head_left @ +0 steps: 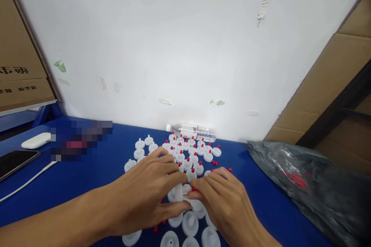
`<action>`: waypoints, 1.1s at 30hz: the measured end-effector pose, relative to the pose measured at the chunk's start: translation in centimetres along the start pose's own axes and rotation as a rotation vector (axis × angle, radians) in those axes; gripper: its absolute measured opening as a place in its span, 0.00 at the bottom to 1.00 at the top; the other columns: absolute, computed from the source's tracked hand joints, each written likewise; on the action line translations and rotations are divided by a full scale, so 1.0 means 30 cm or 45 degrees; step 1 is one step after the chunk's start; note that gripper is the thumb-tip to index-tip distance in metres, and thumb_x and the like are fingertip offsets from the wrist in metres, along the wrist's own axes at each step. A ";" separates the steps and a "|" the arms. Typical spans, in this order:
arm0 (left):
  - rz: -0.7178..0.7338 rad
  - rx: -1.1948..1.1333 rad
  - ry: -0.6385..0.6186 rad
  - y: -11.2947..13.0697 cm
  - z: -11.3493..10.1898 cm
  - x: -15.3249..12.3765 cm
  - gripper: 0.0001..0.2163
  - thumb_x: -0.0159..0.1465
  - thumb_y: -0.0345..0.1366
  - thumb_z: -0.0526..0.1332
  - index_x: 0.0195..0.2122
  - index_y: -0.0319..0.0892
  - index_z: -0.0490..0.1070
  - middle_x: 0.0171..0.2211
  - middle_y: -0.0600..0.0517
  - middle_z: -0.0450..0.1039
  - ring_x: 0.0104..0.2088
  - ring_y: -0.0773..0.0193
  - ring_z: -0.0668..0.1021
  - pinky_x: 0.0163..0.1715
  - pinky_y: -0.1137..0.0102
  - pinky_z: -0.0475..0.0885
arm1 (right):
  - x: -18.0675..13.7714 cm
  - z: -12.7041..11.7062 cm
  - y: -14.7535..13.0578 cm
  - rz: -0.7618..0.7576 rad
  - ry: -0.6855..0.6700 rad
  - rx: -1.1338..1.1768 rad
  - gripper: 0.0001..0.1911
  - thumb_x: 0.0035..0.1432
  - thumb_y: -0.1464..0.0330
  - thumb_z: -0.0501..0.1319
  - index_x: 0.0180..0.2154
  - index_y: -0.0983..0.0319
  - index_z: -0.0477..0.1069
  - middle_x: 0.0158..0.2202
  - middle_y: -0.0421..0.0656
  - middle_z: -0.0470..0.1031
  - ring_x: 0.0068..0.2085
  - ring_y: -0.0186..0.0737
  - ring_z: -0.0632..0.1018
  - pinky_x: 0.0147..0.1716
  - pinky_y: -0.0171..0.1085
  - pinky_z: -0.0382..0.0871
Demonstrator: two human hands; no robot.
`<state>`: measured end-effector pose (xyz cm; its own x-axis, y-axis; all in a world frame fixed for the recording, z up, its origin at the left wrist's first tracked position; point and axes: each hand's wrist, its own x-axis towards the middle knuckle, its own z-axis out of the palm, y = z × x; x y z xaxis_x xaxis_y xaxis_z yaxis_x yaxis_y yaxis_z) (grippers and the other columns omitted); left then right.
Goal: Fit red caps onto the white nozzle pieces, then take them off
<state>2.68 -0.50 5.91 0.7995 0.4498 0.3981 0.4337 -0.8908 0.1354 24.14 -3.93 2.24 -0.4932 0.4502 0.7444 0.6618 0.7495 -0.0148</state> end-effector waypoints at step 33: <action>-0.760 -1.325 -0.536 0.020 -0.092 0.052 0.17 0.60 0.44 0.71 0.37 0.46 0.62 0.29 0.57 0.76 0.26 0.68 0.72 0.25 0.74 0.60 | 0.012 -0.042 -0.018 -0.085 -0.128 -0.059 0.17 0.73 0.76 0.46 0.36 0.58 0.69 0.21 0.34 0.70 0.19 0.32 0.68 0.21 0.38 0.49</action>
<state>3.04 -0.51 9.12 0.7460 0.6122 -0.2621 0.3931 -0.0872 0.9154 24.33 -4.78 3.38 -0.5892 0.4483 0.6722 0.6500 0.7572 0.0647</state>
